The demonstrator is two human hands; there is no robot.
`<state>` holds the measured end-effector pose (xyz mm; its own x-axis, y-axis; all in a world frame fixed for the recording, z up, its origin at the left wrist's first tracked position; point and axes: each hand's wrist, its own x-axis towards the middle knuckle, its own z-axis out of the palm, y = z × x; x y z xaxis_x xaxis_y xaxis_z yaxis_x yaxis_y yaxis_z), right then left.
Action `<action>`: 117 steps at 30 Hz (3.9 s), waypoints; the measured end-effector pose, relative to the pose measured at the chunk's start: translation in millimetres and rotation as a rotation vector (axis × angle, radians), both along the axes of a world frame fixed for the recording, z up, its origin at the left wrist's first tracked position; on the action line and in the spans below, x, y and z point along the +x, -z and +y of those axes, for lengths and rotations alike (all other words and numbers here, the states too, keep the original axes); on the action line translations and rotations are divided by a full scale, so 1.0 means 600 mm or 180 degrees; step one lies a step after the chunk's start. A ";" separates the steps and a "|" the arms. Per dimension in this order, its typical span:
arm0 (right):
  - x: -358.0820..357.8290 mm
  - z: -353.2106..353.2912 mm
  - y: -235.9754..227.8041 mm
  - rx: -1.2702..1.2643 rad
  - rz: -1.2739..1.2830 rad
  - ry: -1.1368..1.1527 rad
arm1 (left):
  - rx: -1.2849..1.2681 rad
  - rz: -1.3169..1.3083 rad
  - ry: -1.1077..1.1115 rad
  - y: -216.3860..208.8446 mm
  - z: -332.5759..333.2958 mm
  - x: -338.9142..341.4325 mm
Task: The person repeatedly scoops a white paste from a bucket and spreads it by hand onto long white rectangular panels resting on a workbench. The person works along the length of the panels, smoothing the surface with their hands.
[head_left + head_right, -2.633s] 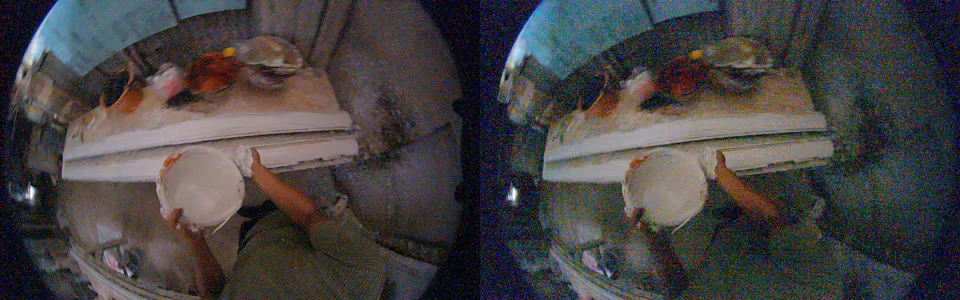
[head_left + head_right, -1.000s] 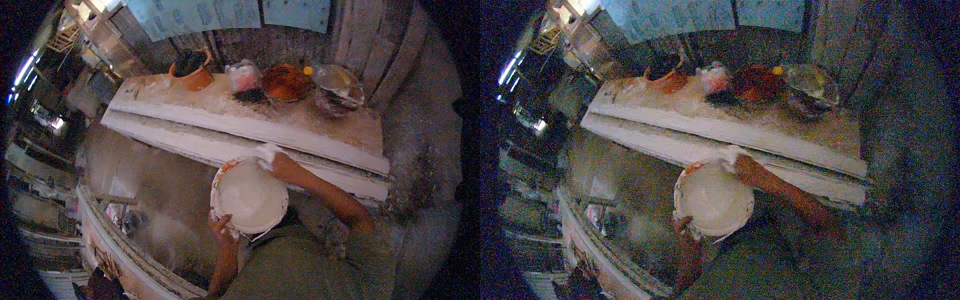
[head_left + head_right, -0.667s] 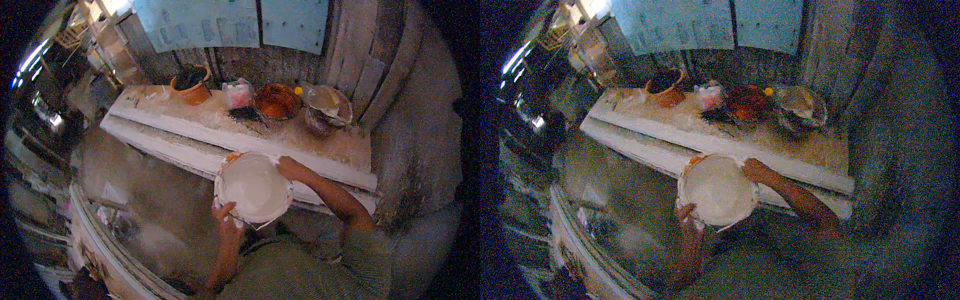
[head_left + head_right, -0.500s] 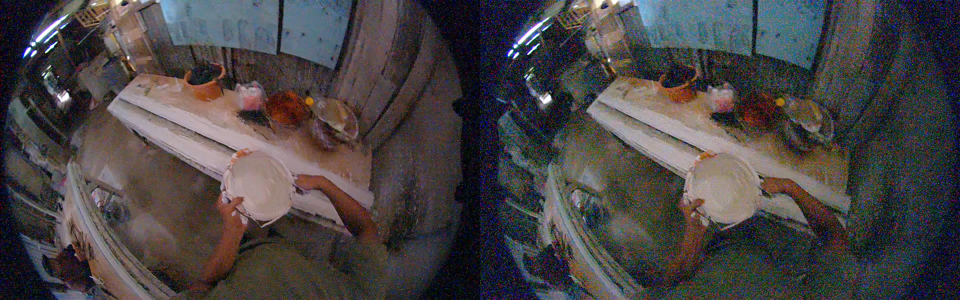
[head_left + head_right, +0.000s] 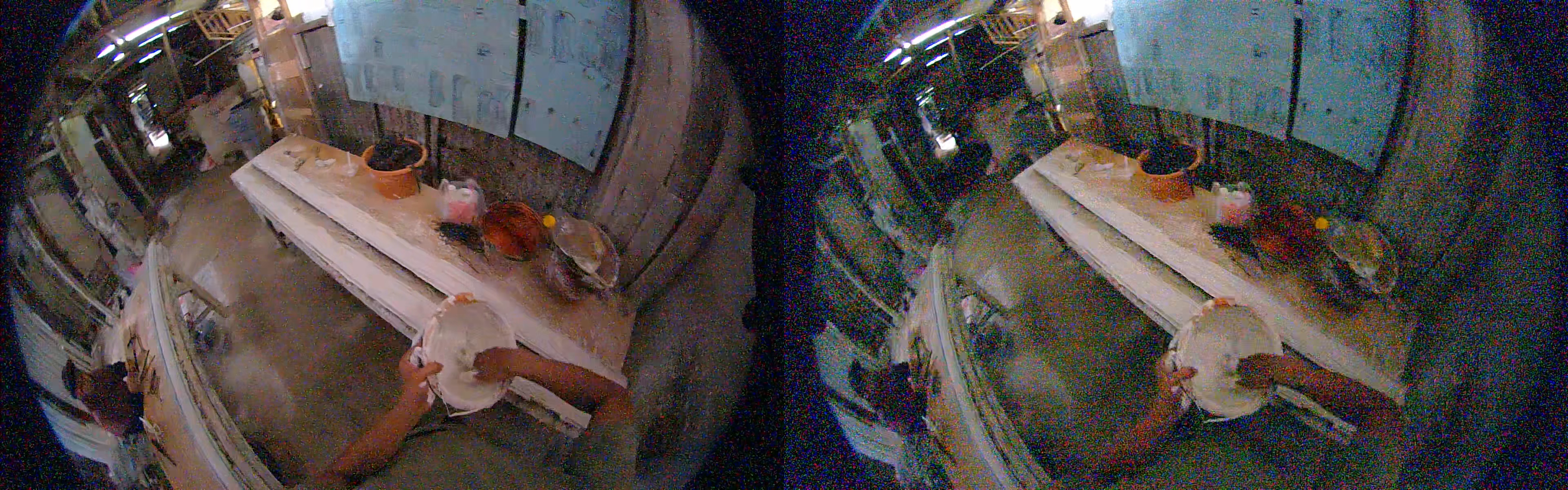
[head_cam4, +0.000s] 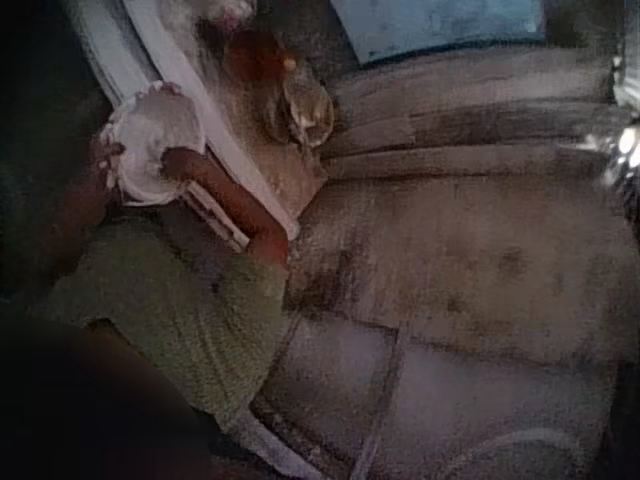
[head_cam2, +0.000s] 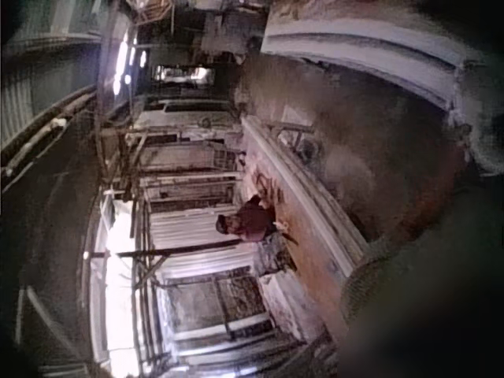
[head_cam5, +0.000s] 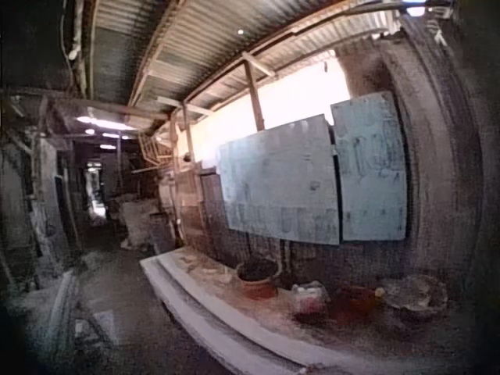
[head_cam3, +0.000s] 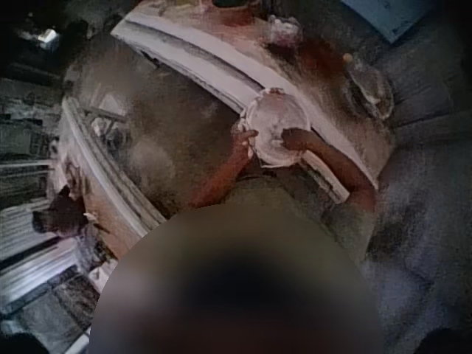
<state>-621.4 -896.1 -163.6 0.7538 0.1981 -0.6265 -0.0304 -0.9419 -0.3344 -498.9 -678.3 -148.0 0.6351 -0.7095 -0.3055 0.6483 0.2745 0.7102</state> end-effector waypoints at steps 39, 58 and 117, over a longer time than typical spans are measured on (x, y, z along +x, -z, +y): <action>-0.091 0.122 0.175 0.0921 -0.2618 0.3525 | 0.0761 -0.2654 0.0039 0.128 0.053 0.013; -0.722 0.015 0.309 -0.0399 -0.1349 0.6439 | 0.0938 -0.2280 -0.0965 0.096 0.256 0.077; 1.274 0.061 0.195 -0.0006 -0.1824 -0.1629 | 0.0999 -0.3922 -0.1966 0.220 0.115 1.102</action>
<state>143.3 -859.8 -280.8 0.7755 0.6090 -0.1664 0.5871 -0.7926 -0.1648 162.4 -609.4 -280.2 0.7859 -0.2302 0.5739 -0.5881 0.0089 0.8088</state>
